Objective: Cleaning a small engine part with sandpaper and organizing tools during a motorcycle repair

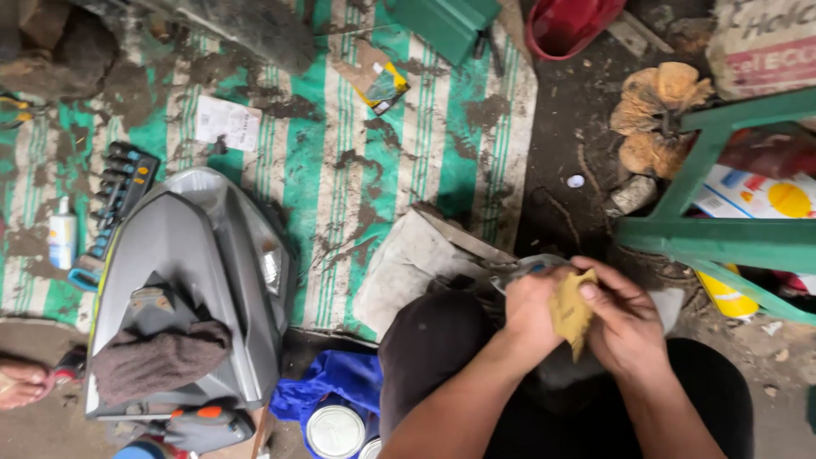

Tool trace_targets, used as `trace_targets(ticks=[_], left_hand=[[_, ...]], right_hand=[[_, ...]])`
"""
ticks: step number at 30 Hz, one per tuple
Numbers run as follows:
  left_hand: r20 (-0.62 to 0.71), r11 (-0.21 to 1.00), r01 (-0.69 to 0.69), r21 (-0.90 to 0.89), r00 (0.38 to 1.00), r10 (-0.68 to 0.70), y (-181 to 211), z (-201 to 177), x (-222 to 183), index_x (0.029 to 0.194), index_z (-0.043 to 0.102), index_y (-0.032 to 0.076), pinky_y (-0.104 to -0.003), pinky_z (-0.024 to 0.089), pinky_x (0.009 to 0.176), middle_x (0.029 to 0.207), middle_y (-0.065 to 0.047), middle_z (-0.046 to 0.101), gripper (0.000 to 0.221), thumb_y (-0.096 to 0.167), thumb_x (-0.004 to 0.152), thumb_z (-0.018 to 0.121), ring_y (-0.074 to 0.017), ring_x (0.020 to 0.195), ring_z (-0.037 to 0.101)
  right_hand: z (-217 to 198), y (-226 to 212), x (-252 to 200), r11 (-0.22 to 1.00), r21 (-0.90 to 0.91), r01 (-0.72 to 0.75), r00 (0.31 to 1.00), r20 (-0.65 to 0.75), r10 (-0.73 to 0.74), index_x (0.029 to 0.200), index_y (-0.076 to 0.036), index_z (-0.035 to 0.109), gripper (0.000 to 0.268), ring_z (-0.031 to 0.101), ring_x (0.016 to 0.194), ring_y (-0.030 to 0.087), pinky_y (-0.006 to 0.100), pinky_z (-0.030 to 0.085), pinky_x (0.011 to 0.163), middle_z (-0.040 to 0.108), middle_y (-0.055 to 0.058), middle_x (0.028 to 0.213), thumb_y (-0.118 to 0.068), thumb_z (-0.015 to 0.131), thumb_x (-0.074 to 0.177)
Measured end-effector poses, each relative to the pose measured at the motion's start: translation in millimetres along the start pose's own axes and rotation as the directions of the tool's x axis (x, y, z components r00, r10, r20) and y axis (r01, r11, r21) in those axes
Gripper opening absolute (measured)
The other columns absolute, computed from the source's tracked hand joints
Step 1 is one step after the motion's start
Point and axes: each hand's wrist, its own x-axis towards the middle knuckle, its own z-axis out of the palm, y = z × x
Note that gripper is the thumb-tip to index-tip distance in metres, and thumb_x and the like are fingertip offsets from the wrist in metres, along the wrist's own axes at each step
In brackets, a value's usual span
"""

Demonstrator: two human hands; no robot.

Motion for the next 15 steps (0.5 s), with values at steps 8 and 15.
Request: trace_targets(ticks=[8,15], left_hand=[[-0.082,0.997,0.078,0.024,0.994,-0.076,-4,26,10,0.087,0.078,0.019,-0.055,0.064,0.06,0.07,-0.009,0.077,0.027,0.046,0.088,0.075,-0.0423,0.068,0.079],[-0.101,0.984,0.131,-0.122,0.984,-0.144,-7,32,8,0.085,0.079,0.005,-0.06,0.063,0.068,0.075,-0.022,0.079,0.051,0.054,0.094,0.068,-0.0521,0.08,0.075]], right_hand=[[9,4,8,0.992,-0.056,0.111,0.985,-0.128,-0.117,0.123,0.003,0.078,0.025,0.079,0.091,0.024,0.043,0.068,0.085,0.079,0.016,0.102,-0.007,0.078,0.1],[-2,10,14,0.994,-0.031,0.109,0.99,-0.086,-0.111,0.118,0.003,0.081,0.022,0.08,0.089,0.025,0.042,0.068,0.084,0.08,0.014,0.098,-0.006,0.08,0.098]])
